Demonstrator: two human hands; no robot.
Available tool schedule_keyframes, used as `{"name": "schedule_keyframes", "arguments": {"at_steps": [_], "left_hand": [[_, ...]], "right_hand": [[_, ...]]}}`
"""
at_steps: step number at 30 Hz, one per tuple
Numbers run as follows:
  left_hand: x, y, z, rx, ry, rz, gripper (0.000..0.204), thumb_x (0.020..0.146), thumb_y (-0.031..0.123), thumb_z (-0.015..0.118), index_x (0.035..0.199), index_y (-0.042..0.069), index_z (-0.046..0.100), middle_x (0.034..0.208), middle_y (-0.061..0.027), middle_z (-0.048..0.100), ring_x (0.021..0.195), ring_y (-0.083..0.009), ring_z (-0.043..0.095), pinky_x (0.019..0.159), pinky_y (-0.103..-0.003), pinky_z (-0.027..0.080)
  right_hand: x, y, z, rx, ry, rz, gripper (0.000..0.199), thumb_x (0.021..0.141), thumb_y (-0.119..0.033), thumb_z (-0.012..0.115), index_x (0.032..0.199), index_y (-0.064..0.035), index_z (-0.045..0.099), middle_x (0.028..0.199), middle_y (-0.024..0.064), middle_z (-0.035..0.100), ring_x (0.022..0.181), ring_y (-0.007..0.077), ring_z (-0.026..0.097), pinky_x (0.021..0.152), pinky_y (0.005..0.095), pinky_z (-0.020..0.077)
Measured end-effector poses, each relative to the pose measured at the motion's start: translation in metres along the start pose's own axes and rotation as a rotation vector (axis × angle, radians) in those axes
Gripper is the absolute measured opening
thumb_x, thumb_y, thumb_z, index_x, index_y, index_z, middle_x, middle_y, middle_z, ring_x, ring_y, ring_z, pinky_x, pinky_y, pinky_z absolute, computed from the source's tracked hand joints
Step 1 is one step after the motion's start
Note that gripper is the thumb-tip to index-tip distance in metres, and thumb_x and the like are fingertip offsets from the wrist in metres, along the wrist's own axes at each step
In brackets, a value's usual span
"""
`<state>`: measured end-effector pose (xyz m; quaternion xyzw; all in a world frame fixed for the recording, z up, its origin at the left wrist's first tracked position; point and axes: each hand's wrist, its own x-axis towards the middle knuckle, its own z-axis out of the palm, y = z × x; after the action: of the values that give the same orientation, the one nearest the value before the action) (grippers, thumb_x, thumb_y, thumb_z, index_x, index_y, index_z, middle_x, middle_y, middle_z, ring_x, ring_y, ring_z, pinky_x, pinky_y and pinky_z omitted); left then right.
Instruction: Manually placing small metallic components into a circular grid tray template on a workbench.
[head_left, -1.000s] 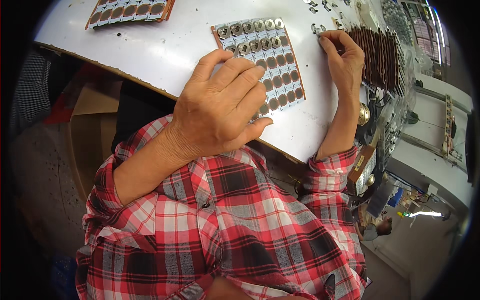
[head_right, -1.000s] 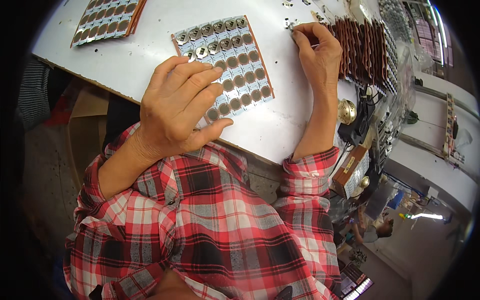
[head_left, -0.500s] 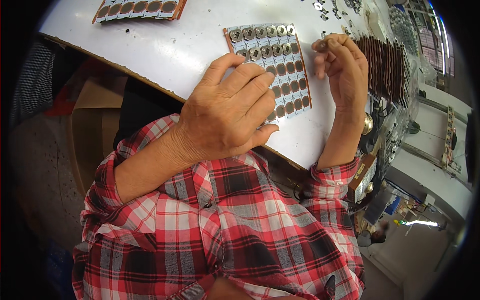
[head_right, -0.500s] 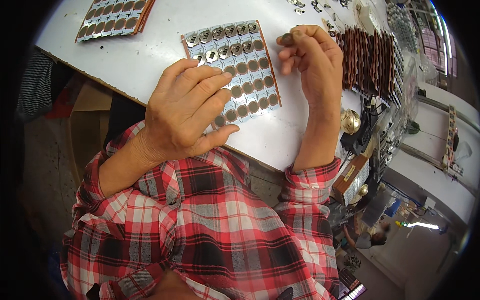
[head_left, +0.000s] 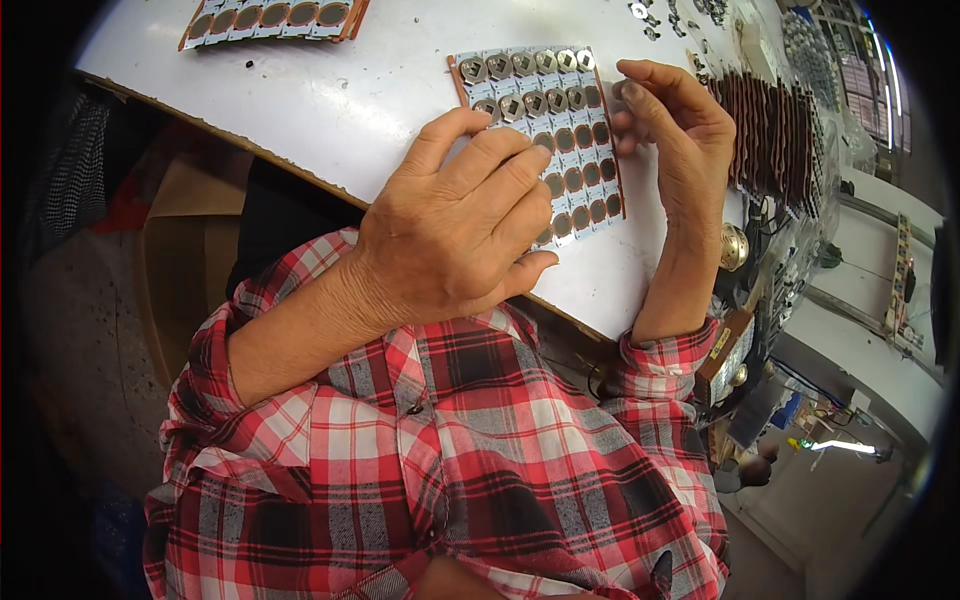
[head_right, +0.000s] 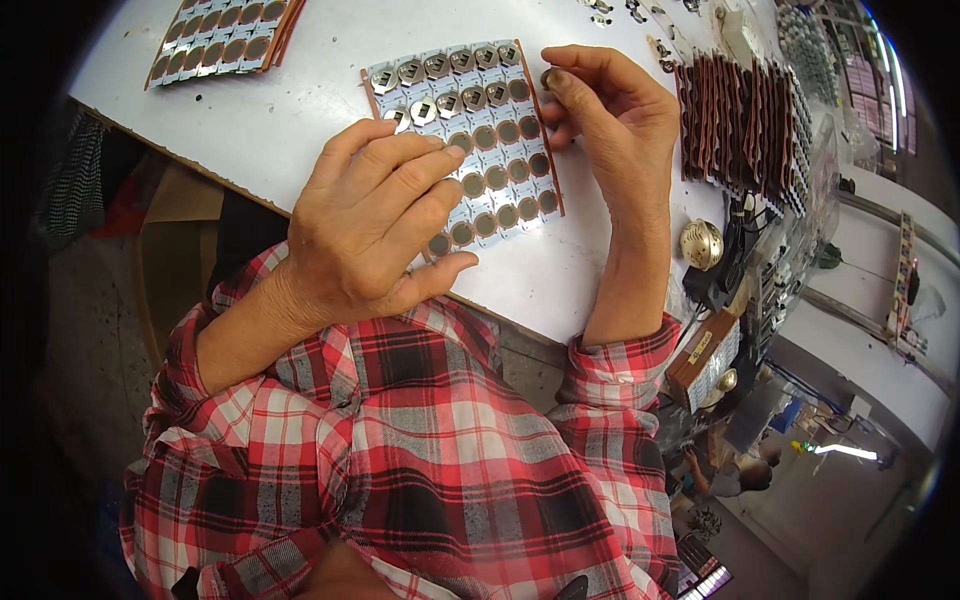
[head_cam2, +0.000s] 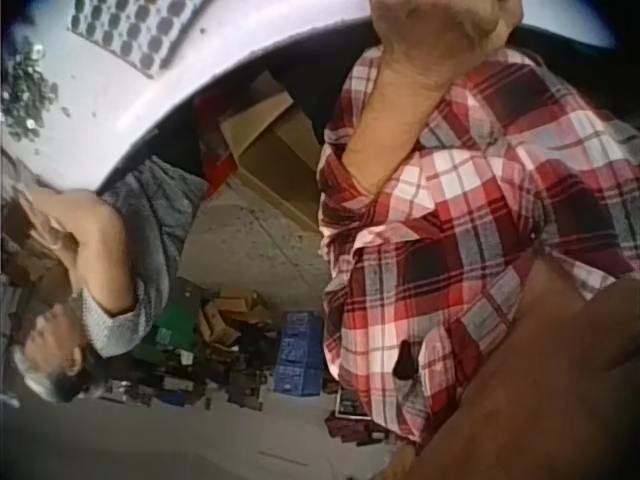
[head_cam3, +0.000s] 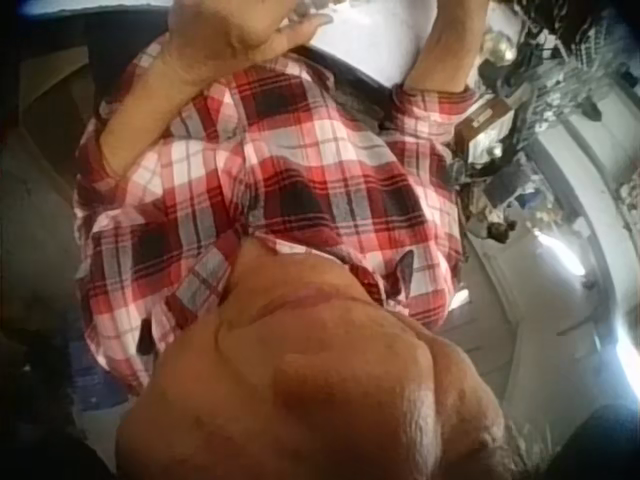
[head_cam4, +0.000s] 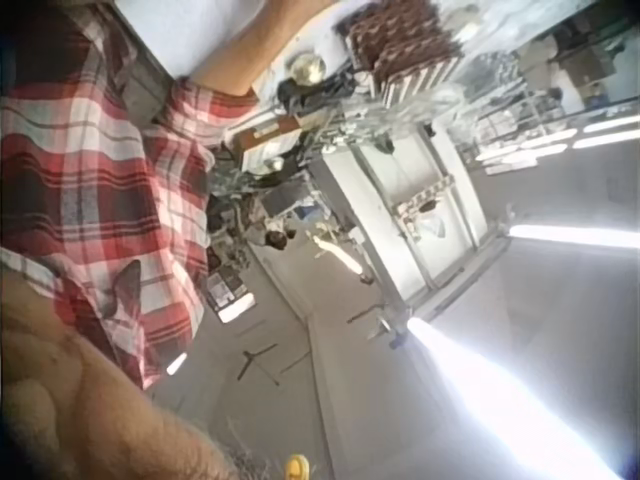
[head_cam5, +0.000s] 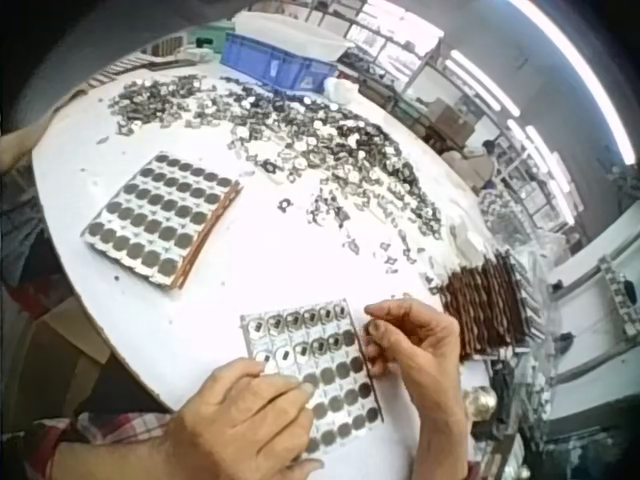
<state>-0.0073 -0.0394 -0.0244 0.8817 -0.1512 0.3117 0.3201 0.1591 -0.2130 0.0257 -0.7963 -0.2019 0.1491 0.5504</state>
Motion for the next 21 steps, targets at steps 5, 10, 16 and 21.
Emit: {"name": "schedule_keyframes", "arguments": {"at_steps": [5,10,16,21], "left_hand": [[0.0,0.0,0.0,-0.003,-0.005,-0.003,0.049,0.067,0.034,0.084,0.1,-0.001,0.072,0.114,-0.0146,0.072,0.109,-0.0299,0.067,0.099,-0.051,0.051],[0.0,0.0,0.0,0.002,0.006,-0.001,0.05,0.066,0.034,0.084,0.099,0.0,0.071,0.115,-0.0138,0.072,0.11,-0.0294,0.067,0.1,-0.051,0.051],[-0.001,0.001,0.001,0.004,0.012,-0.017,0.05,0.065,0.034,0.084,0.099,0.0,0.071,0.115,-0.0133,0.072,0.111,-0.0291,0.066,0.102,-0.051,0.05],[-0.001,0.0,0.0,-0.001,0.018,-0.008,0.05,0.065,0.034,0.084,0.1,0.0,0.071,0.115,-0.0136,0.072,0.111,-0.0292,0.066,0.102,-0.051,0.049]], "right_hand": [[0.004,0.003,-0.014,-0.031,-0.004,-0.153,0.019,0.096,-0.006,0.069,0.113,-0.0001,0.075,0.092,0.0046,0.072,0.073,0.0106,0.064,0.058,0.0227,0.0524],[-0.002,-0.007,-0.006,0.022,-0.002,-0.052,0.012,0.095,-0.003,0.067,0.104,0.0025,0.073,0.09,0.0029,0.07,0.076,0.0094,0.061,0.07,0.0235,0.047],[-0.003,-0.008,-0.004,-0.067,-0.166,-0.041,0.015,0.096,-0.002,0.067,0.108,0.0013,0.074,0.092,0.0005,0.069,0.082,0.0069,0.059,0.076,0.0228,0.0459],[-0.003,-0.005,0.002,-0.208,-0.154,-0.125,0.026,0.098,0.001,0.062,0.124,-0.0002,0.069,0.103,-0.0002,0.068,0.096,0.0056,0.059,0.086,0.0217,0.0464]]}}
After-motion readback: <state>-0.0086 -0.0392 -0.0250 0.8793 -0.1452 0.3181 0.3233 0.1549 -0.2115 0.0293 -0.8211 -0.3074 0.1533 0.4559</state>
